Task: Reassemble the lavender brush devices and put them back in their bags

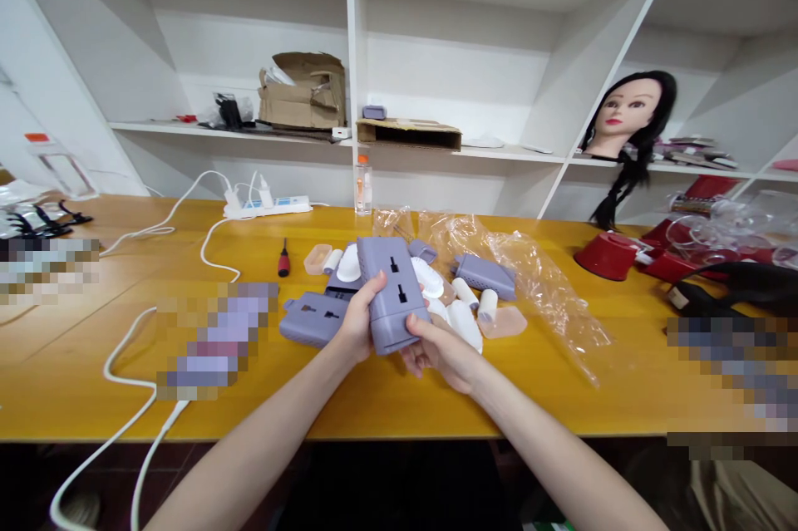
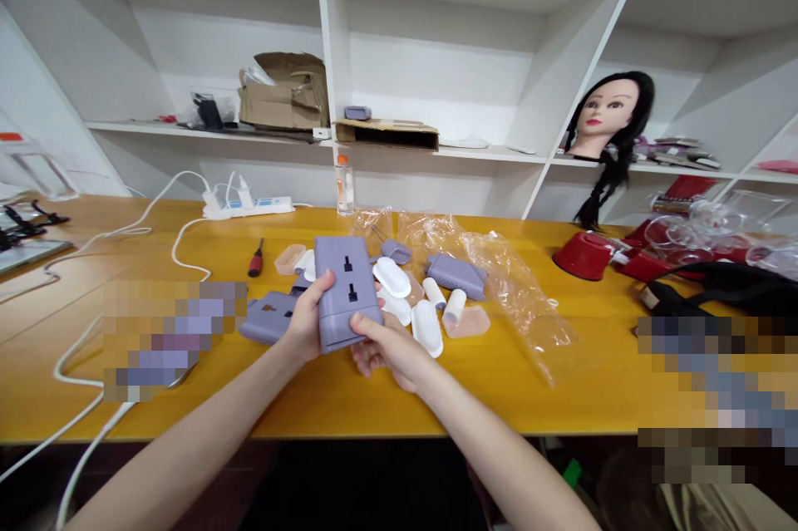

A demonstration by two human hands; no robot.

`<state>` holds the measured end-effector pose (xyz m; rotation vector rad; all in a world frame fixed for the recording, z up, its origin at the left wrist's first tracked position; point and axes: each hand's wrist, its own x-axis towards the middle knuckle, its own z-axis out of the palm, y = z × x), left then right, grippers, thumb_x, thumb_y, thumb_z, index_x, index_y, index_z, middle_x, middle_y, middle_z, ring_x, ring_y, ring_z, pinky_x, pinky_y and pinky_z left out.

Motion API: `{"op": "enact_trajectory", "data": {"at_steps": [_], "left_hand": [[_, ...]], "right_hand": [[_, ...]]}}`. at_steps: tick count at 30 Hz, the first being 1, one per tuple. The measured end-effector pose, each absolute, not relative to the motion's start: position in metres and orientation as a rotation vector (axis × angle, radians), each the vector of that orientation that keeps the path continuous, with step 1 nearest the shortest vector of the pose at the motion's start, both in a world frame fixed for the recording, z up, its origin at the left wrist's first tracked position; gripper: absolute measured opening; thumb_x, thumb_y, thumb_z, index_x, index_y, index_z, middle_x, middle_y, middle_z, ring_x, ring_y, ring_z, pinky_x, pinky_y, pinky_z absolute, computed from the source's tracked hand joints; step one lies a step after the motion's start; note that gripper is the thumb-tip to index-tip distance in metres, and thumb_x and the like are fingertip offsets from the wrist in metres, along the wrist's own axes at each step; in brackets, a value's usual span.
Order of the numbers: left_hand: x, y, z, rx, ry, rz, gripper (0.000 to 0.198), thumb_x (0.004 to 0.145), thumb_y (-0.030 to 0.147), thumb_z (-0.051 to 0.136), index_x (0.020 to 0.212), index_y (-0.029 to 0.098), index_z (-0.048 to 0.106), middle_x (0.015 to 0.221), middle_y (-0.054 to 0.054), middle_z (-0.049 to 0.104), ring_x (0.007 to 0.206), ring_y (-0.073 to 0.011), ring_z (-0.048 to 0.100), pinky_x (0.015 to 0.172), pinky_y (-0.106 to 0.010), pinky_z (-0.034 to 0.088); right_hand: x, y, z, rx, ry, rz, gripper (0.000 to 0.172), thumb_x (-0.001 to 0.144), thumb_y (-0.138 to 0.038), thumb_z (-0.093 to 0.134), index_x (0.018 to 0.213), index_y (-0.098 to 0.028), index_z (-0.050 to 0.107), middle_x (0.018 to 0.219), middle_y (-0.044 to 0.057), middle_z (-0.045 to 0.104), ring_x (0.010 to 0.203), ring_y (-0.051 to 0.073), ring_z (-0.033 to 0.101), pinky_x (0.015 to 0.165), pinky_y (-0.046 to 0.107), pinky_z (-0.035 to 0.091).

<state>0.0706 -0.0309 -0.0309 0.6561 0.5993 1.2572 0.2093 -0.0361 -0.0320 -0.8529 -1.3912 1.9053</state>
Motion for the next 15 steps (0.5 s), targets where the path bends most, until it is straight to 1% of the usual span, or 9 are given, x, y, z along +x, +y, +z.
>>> {"op": "enact_trajectory", "data": {"at_steps": [2,3,4,5,6,7,9,12,15], "left_hand": [[0.074,-0.03,-0.032,0.655,0.654,1.322,0.048,0.068,0.051,0.06,0.093,0.011,0.065,0.09,-0.014,0.07,0.089,-0.03,0.065,0.078,-0.04,0.051],[0.076,-0.03,-0.033,0.648,0.692,1.387,0.048,0.067,0.05,0.063,0.095,0.011,0.064,0.092,-0.013,0.07,0.091,-0.029,0.064,0.08,-0.039,0.05],[0.078,-0.03,-0.034,0.637,0.729,1.457,0.048,0.066,0.048,0.065,0.097,0.011,0.063,0.095,-0.012,0.069,0.093,-0.0277,0.063,0.082,-0.038,0.049],[0.08,-0.031,-0.035,0.628,0.761,1.525,0.049,0.066,0.046,0.066,0.101,0.012,0.062,0.098,-0.011,0.069,0.095,-0.0265,0.063,0.085,-0.037,0.048],[0.083,-0.031,-0.036,0.628,0.783,1.58,0.05,0.066,0.045,0.067,0.104,0.013,0.06,0.101,-0.01,0.068,0.097,-0.0253,0.062,0.087,-0.036,0.047],[0.084,-0.032,-0.038,0.642,0.797,1.626,0.051,0.065,0.043,0.069,0.106,0.014,0.059,0.103,-0.009,0.067,0.099,-0.0244,0.061,0.088,-0.035,0.046],[0.087,-0.035,-0.04,0.694,0.797,1.675,0.053,0.064,0.04,0.071,0.108,0.015,0.057,0.103,-0.007,0.067,0.1,-0.0234,0.06,0.09,-0.034,0.045],[0.086,-0.037,-0.043,0.722,0.809,1.698,0.054,0.063,0.039,0.072,0.109,0.015,0.056,0.098,-0.007,0.068,0.096,-0.0239,0.061,0.088,-0.036,0.046],[0.082,-0.036,-0.046,0.686,0.827,1.741,0.056,0.063,0.04,0.071,0.111,0.015,0.054,0.094,-0.007,0.068,0.095,-0.0251,0.062,0.087,-0.038,0.046]], "right_hand": [[0.212,-0.039,-0.028,-0.956,-1.511,1.713,0.051,0.07,-0.061,0.056,0.098,-0.02,0.046,0.073,0.001,0.06,0.047,0.01,0.052,0.046,0.024,0.037],[0.212,-0.041,-0.026,-0.982,-1.571,1.572,0.054,0.07,-0.06,0.057,0.104,-0.02,0.046,0.085,0.004,0.062,0.056,0.013,0.057,0.053,0.027,0.042],[0.212,-0.042,-0.026,-0.998,-1.622,1.412,0.058,0.068,-0.057,0.062,0.109,-0.021,0.044,0.098,0.006,0.061,0.07,0.016,0.061,0.063,0.03,0.045],[0.211,-0.043,-0.025,-1.015,-1.669,1.253,0.063,0.063,-0.053,0.067,0.113,-0.022,0.044,0.107,0.007,0.059,0.085,0.019,0.06,0.073,0.033,0.045],[0.209,-0.044,-0.026,-1.042,-1.705,1.118,0.069,0.058,-0.049,0.073,0.115,-0.023,0.043,0.113,0.007,0.056,0.097,0.022,0.056,0.082,0.035,0.043],[0.206,-0.044,-0.026,-1.081,-1.729,1.019,0.074,0.054,-0.046,0.076,0.116,-0.023,0.043,0.115,0.007,0.056,0.103,0.024,0.053,0.086,0.037,0.041],[0.201,-0.043,-0.027,-1.173,-1.744,0.947,0.08,0.049,-0.044,0.079,0.116,-0.023,0.043,0.109,0.007,0.057,0.101,0.025,0.053,0.084,0.039,0.042],[0.196,-0.041,-0.028,-1.233,-1.745,0.955,0.076,0.048,-0.044,0.079,0.112,-0.022,0.045,0.097,0.006,0.06,0.088,0.024,0.057,0.074,0.037,0.045],[0.194,-0.042,-0.028,-1.232,-1.767,0.893,0.07,0.048,-0.042,0.079,0.108,-0.022,0.047,0.093,0.005,0.061,0.083,0.023,0.058,0.069,0.036,0.044]]}}
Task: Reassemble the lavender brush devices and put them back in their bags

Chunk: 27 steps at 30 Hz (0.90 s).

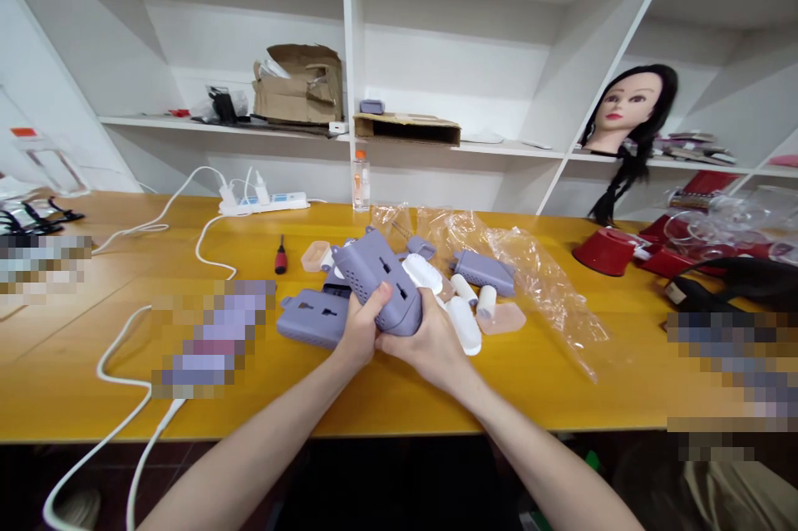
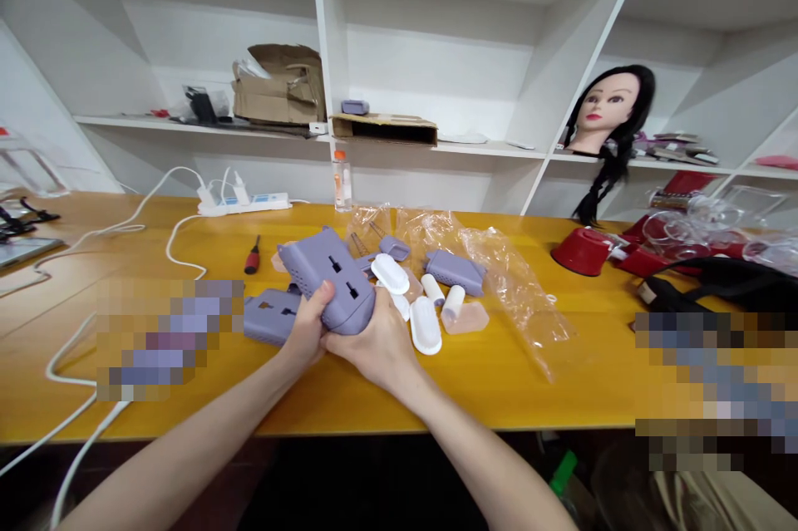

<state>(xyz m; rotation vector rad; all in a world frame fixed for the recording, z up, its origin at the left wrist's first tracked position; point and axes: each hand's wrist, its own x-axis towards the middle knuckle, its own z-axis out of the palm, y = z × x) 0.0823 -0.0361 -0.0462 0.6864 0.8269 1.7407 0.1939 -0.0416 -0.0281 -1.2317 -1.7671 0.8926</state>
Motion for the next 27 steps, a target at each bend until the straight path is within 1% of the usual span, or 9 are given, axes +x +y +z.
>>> {"op": "enact_trajectory", "data": {"at_steps": [6,14,19,23,25,27], "left_hand": [[0.08,-0.034,-0.047,0.649,0.795,1.774,0.057,0.064,0.038,0.07,0.113,0.016,0.052,0.093,-0.006,0.068,0.093,-0.0259,0.063,0.085,-0.039,0.048],[0.083,-0.035,-0.045,0.676,0.836,1.795,0.055,0.06,0.036,0.073,0.108,0.016,0.057,0.089,-0.004,0.068,0.089,-0.0237,0.063,0.082,-0.036,0.048],[0.084,-0.033,-0.042,0.702,0.85,1.659,0.05,0.062,0.034,0.073,0.106,0.016,0.059,0.088,-0.005,0.069,0.088,-0.0225,0.063,0.084,-0.035,0.048],[0.083,-0.033,-0.037,0.768,0.722,1.627,0.053,0.063,0.032,0.072,0.112,0.016,0.056,0.098,-0.008,0.068,0.097,-0.0254,0.061,0.089,-0.038,0.046],[0.08,-0.034,-0.034,0.835,0.614,1.65,0.053,0.064,0.033,0.069,0.113,0.017,0.056,0.102,-0.009,0.067,0.102,-0.0269,0.06,0.09,-0.039,0.046],[0.078,-0.035,-0.032,0.899,0.554,1.652,0.051,0.064,0.033,0.068,0.112,0.017,0.057,0.102,-0.01,0.067,0.103,-0.0282,0.06,0.09,-0.041,0.046]], "right_hand": [[0.192,-0.045,-0.03,-1.191,-1.762,0.817,0.066,0.048,-0.038,0.078,0.105,-0.022,0.047,0.098,0.005,0.061,0.09,0.024,0.056,0.073,0.037,0.044],[0.195,-0.048,-0.03,-1.148,-1.763,0.82,0.062,0.051,-0.04,0.076,0.103,-0.023,0.048,0.096,0.006,0.061,0.086,0.024,0.056,0.07,0.036,0.044],[0.2,-0.04,-0.036,-1.203,-1.771,0.846,0.07,0.049,-0.045,0.077,0.108,-0.023,0.047,0.094,0.005,0.061,0.086,0.024,0.057,0.071,0.036,0.045],[0.2,-0.038,-0.039,-1.172,-1.756,0.804,0.072,0.05,-0.045,0.077,0.11,-0.023,0.045,0.096,0.004,0.06,0.091,0.024,0.057,0.076,0.037,0.045],[0.198,-0.039,-0.038,-1.181,-1.756,0.769,0.073,0.049,-0.043,0.077,0.111,-0.023,0.045,0.099,0.005,0.06,0.092,0.024,0.057,0.076,0.037,0.046],[0.197,-0.04,-0.038,-1.192,-1.768,0.732,0.077,0.048,-0.041,0.077,0.114,-0.023,0.043,0.103,0.006,0.059,0.094,0.024,0.057,0.076,0.037,0.046]]}}
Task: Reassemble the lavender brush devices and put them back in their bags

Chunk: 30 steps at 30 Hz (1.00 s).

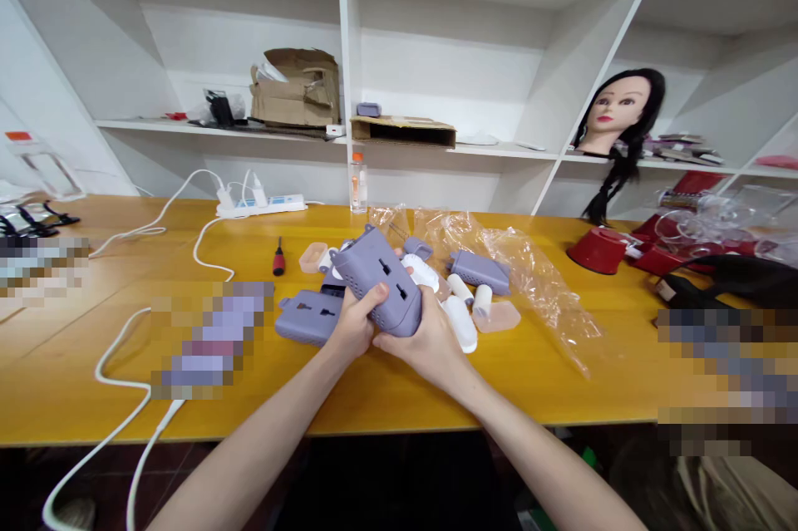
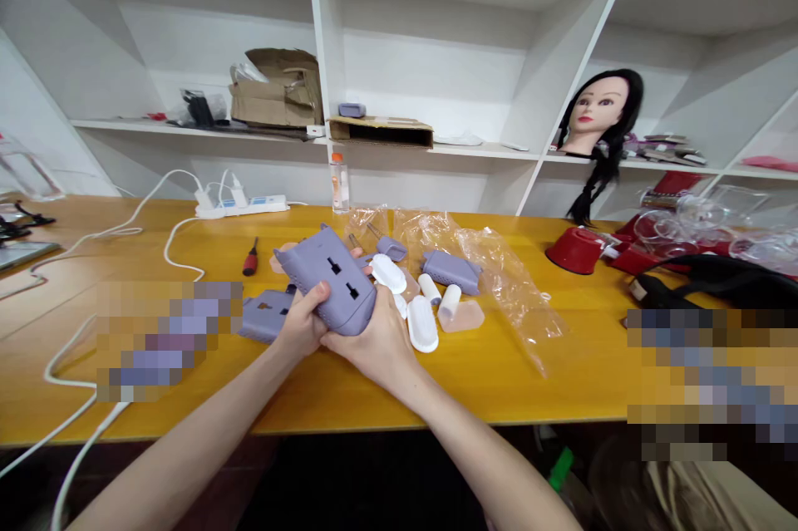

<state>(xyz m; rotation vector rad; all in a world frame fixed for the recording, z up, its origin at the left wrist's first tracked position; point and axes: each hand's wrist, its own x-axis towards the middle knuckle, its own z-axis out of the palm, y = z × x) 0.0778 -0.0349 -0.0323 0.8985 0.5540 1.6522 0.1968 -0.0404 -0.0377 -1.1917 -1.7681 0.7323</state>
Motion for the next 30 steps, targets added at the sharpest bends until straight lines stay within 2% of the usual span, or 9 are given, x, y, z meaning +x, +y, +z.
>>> {"op": "enact_trajectory", "data": {"at_steps": [3,6,12,15,18,20,25,28,30], "left_hand": [[0.076,-0.035,-0.032,0.914,0.575,1.672,0.051,0.062,0.027,0.068,0.11,0.015,0.058,0.096,-0.01,0.069,0.096,-0.0281,0.062,0.087,-0.041,0.048],[0.077,-0.037,-0.032,0.864,0.628,1.76,0.05,0.06,0.023,0.066,0.11,0.015,0.059,0.093,-0.008,0.069,0.09,-0.0268,0.064,0.083,-0.04,0.049],[0.078,-0.04,-0.025,0.822,0.642,1.871,0.046,0.06,0.023,0.063,0.105,0.014,0.061,0.086,-0.007,0.07,0.09,-0.0276,0.064,0.082,-0.04,0.05],[0.076,-0.037,-0.021,0.762,0.605,1.81,0.047,0.057,0.025,0.062,0.102,0.012,0.062,0.081,-0.007,0.07,0.089,-0.0291,0.065,0.079,-0.041,0.051],[0.071,-0.033,-0.021,0.762,0.593,1.74,0.048,0.056,0.023,0.064,0.103,0.012,0.061,0.081,-0.007,0.071,0.089,-0.0288,0.064,0.08,-0.04,0.05],[0.066,-0.032,-0.022,0.774,0.579,1.664,0.049,0.056,0.024,0.063,0.104,0.012,0.061,0.082,-0.008,0.071,0.09,-0.0296,0.064,0.08,-0.041,0.05],[0.059,-0.031,-0.025,0.833,0.403,1.54,0.052,0.058,0.031,0.056,0.106,0.012,0.06,0.092,-0.01,0.07,0.096,-0.0333,0.061,0.082,-0.045,0.049],[0.06,-0.033,-0.026,0.864,0.363,1.508,0.053,0.06,0.034,0.052,0.108,0.012,0.059,0.098,-0.011,0.068,0.1,-0.0346,0.059,0.084,-0.046,0.048],[0.061,-0.034,-0.025,0.865,0.356,1.489,0.054,0.06,0.034,0.051,0.109,0.012,0.057,0.1,-0.012,0.067,0.102,-0.0352,0.058,0.085,-0.047,0.047]], "right_hand": [[0.195,-0.042,-0.036,-1.159,-1.815,0.748,0.082,0.047,-0.038,0.077,0.119,-0.021,0.041,0.106,0.006,0.06,0.095,0.024,0.058,0.077,0.037,0.047],[0.195,-0.044,-0.033,-1.126,-1.843,0.739,0.077,0.048,-0.039,0.076,0.117,-0.023,0.044,0.106,0.005,0.061,0.095,0.024,0.058,0.078,0.038,0.047],[0.19,-0.049,-0.025,-1.124,-1.836,0.675,0.069,0.049,-0.04,0.076,0.109,-0.022,0.05,0.099,0.004,0.063,0.088,0.024,0.059,0.072,0.037,0.048],[0.188,-0.049,-0.026,-1.089,-1.811,0.708,0.072,0.049,-0.035,0.077,0.113,-0.023,0.047,0.102,0.004,0.062,0.091,0.024,0.058,0.076,0.038,0.047],[0.19,-0.048,-0.03,-1.01,-1.762,0.868,0.075,0.05,-0.032,0.079,0.116,-0.024,0.046,0.11,0.004,0.059,0.101,0.024,0.054,0.086,0.039,0.044],[0.195,-0.047,-0.032,-0.888,-1.71,1.115,0.07,0.053,-0.03,0.078,0.115,-0.025,0.046,0.114,0.004,0.057,0.104,0.023,0.053,0.088,0.038,0.042],[0.21,-0.042,-0.028,-0.709,-1.379,1.761,0.035,0.065,-0.024,0.064,0.099,-0.024,0.053,0.1,0.0,0.058,0.082,0.015,0.057,0.073,0.032,0.048],[0.217,-0.04,-0.027,-0.672,-1.318,1.79,0.035,0.063,-0.018,0.056,0.097,-0.025,0.053,0.098,0.0,0.056,0.075,0.013,0.056,0.068,0.031,0.048],[0.221,-0.042,-0.029,-0.667,-1.427,1.576,0.043,0.062,-0.016,0.053,0.104,-0.026,0.05,0.104,0.002,0.054,0.078,0.015,0.056,0.069,0.033,0.048]]}}
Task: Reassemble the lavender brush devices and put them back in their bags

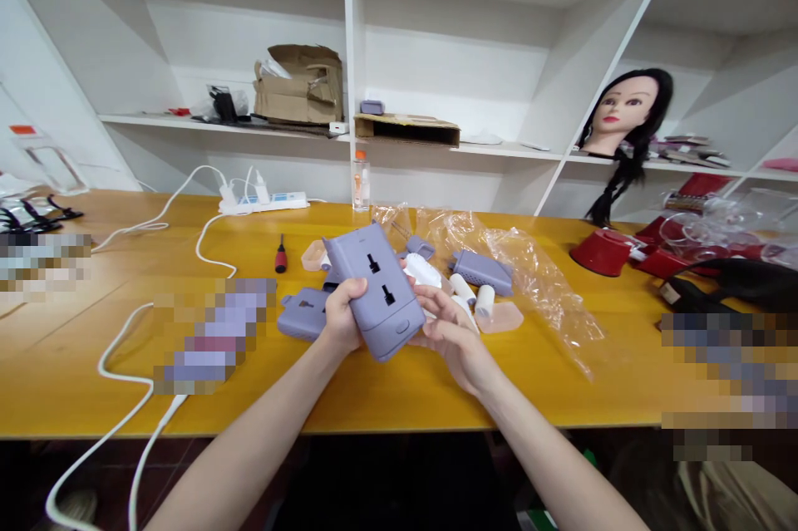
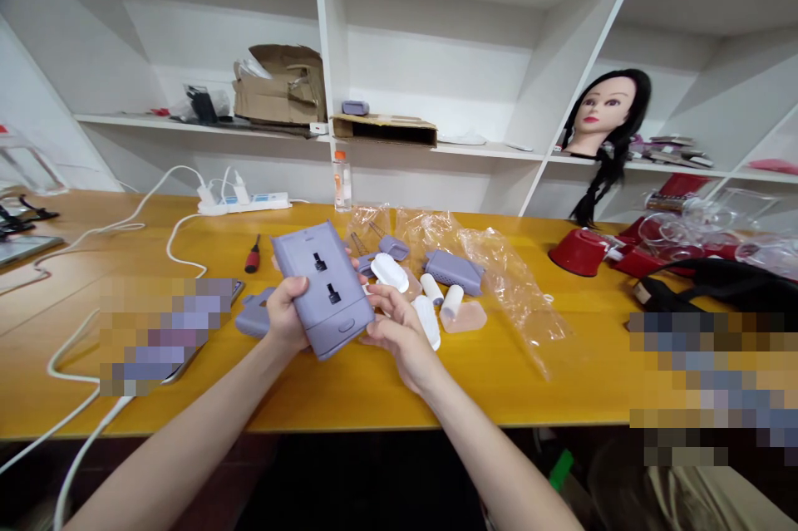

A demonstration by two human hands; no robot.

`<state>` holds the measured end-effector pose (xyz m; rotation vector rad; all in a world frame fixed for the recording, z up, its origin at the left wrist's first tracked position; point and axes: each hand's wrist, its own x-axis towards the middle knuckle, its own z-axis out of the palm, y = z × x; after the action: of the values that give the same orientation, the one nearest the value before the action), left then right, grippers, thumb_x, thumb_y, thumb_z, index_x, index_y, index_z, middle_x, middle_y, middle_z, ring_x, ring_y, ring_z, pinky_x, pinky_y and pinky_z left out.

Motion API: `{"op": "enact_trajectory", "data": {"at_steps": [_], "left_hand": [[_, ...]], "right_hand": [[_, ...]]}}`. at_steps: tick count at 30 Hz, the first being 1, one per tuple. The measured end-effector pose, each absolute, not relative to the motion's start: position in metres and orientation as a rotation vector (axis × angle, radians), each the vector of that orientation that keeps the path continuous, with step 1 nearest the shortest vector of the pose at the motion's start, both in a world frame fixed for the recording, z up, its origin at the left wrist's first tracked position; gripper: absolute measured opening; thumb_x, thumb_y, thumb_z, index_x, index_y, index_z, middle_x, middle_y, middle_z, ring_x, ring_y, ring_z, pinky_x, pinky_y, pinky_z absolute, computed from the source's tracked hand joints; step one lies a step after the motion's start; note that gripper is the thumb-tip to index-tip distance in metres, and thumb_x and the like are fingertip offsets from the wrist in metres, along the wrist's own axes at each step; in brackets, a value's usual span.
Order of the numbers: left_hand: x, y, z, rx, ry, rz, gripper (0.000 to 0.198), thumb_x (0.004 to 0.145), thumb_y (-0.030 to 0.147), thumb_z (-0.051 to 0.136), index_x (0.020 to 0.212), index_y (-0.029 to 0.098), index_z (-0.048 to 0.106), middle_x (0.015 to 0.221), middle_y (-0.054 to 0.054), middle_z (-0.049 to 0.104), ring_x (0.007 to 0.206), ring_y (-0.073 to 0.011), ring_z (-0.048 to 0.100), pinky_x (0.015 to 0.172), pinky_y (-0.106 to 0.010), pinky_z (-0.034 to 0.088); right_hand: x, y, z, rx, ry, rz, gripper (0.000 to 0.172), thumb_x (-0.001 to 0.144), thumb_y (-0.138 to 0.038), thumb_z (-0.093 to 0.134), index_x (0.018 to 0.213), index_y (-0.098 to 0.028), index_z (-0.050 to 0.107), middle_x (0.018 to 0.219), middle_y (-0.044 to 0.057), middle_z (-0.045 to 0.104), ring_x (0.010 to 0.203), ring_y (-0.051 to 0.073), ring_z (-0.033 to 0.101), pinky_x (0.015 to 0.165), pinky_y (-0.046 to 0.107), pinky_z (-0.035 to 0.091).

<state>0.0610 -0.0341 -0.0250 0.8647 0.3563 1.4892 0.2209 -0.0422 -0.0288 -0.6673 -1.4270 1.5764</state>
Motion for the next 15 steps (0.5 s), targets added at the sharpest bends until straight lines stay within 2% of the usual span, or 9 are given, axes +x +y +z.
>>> {"op": "enact_trajectory", "data": {"at_steps": [3,5,7,9,11,13,15], "left_hand": [[0.062,-0.036,-0.024,0.85,0.347,1.477,0.056,0.06,0.035,0.051,0.111,0.012,0.056,0.101,-0.012,0.067,0.103,-0.0355,0.058,0.085,-0.048,0.046],[0.063,-0.036,-0.023,0.847,0.345,1.471,0.055,0.061,0.035,0.051,0.111,0.012,0.056,0.099,-0.012,0.067,0.102,-0.0354,0.058,0.084,-0.048,0.047],[0.064,-0.036,-0.024,0.856,0.344,1.456,0.055,0.061,0.035,0.051,0.11,0.012,0.056,0.095,-0.012,0.068,0.099,-0.0351,0.059,0.082,-0.048,0.047],[0.065,-0.036,-0.025,0.87,0.344,1.433,0.056,0.06,0.034,0.052,0.111,0.011,0.056,0.091,-0.012,0.068,0.094,-0.0342,0.061,0.08,-0.047,0.048],[0.066,-0.036,-0.026,0.886,0.339,1.425,0.058,0.059,0.032,0.054,0.113,0.011,0.055,0.089,-0.011,0.068,0.09,-0.0323,0.062,0.078,-0.046,0.049],[0.066,-0.036,-0.028,0.906,0.325,1.43,0.059,0.059,0.03,0.055,0.115,0.011,0.053,0.09,-0.011,0.068,0.088,-0.0303,0.062,0.076,-0.044,0.049],[0.066,-0.036,-0.031,0.935,0.311,1.425,0.06,0.058,0.029,0.056,0.116,0.012,0.053,0.09,-0.011,0.068,0.087,-0.0295,0.062,0.075,-0.043,0.049]], "right_hand": [[0.226,-0.05,-0.036,-0.66,-1.708,0.859,0.049,0.062,-0.012,0.055,0.109,-0.025,0.048,0.109,0.006,0.052,0.094,0.021,0.054,0.08,0.039,0.044],[0.227,-0.057,-0.041,-0.618,-1.777,0.423,0.042,0.062,-0.01,0.058,0.101,-0.024,0.051,0.104,0.007,0.054,0.097,0.023,0.052,0.085,0.041,0.041],[0.227,-0.062,-0.041,-0.649,-1.739,0.325,0.031,0.064,-0.01,0.059,0.091,-0.023,0.051,0.095,0.005,0.053,0.092,0.022,0.053,0.08,0.039,0.043],[0.225,-0.063,-0.037,-0.758,-1.644,0.588,0.028,0.067,-0.014,0.06,0.089,-0.024,0.047,0.094,0.004,0.052,0.087,0.019,0.053,0.072,0.033,0.044],[0.223,-0.061,-0.03,-0.823,-1.527,1.043,0.032,0.065,-0.018,0.061,0.092,-0.025,0.046,0.096,0.002,0.052,0.082,0.016,0.054,0.067,0.029,0.045],[0.22,-0.057,-0.024,-0.842,-1.431,1.49,0.036,0.061,-0.018,0.062,0.094,-0.024,0.048,0.091,-0.001,0.054,0.074,0.013,0.054,0.064,0.027,0.045],[0.218,-0.054,-0.022,-0.857,-1.362,1.769,0.04,0.058,-0.015,0.059,0.096,-0.024,0.051,0.083,-0.002,0.056,0.069,0.012,0.053,0.064,0.027,0.045]]}}
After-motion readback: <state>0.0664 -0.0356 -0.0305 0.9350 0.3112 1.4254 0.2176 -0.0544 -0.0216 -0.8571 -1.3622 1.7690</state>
